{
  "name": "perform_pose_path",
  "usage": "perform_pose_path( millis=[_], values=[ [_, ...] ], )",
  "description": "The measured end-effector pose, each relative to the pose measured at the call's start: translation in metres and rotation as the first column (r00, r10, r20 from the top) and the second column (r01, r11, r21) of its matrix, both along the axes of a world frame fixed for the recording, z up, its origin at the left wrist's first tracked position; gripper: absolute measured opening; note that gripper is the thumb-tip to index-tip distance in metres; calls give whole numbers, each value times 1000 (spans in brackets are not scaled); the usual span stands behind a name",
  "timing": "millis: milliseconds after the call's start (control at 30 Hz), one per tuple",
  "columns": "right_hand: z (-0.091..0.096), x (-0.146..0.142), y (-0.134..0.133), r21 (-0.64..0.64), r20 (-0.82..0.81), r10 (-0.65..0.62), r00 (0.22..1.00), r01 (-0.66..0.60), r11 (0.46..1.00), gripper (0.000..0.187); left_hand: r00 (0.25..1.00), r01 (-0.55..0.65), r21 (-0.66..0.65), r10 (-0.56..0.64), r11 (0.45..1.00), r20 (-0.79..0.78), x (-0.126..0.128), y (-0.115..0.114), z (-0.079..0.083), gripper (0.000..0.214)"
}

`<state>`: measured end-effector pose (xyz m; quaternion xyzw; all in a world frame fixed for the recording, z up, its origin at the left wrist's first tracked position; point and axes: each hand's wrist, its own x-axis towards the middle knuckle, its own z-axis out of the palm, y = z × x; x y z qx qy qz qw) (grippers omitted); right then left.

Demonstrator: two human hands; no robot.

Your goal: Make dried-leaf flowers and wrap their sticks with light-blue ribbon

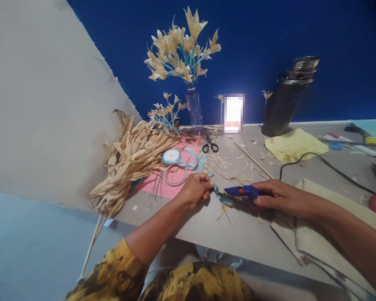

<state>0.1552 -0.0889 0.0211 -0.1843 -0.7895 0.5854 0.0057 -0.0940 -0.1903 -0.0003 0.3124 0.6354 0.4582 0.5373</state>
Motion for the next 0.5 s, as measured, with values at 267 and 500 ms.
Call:
perform_pose_path(
  millis=[267, 500],
  values=[
    [1, 5, 2, 40, 21, 36, 999, -36, 999, 44, 1000, 4, -7, -4, 1000, -22, 0, 0, 1, 23],
    [3, 13, 3, 38, 26, 23, 999, -24, 999, 46, 1000, 7, 5, -7, 1000, 3, 0, 0, 0, 26]
  ],
)
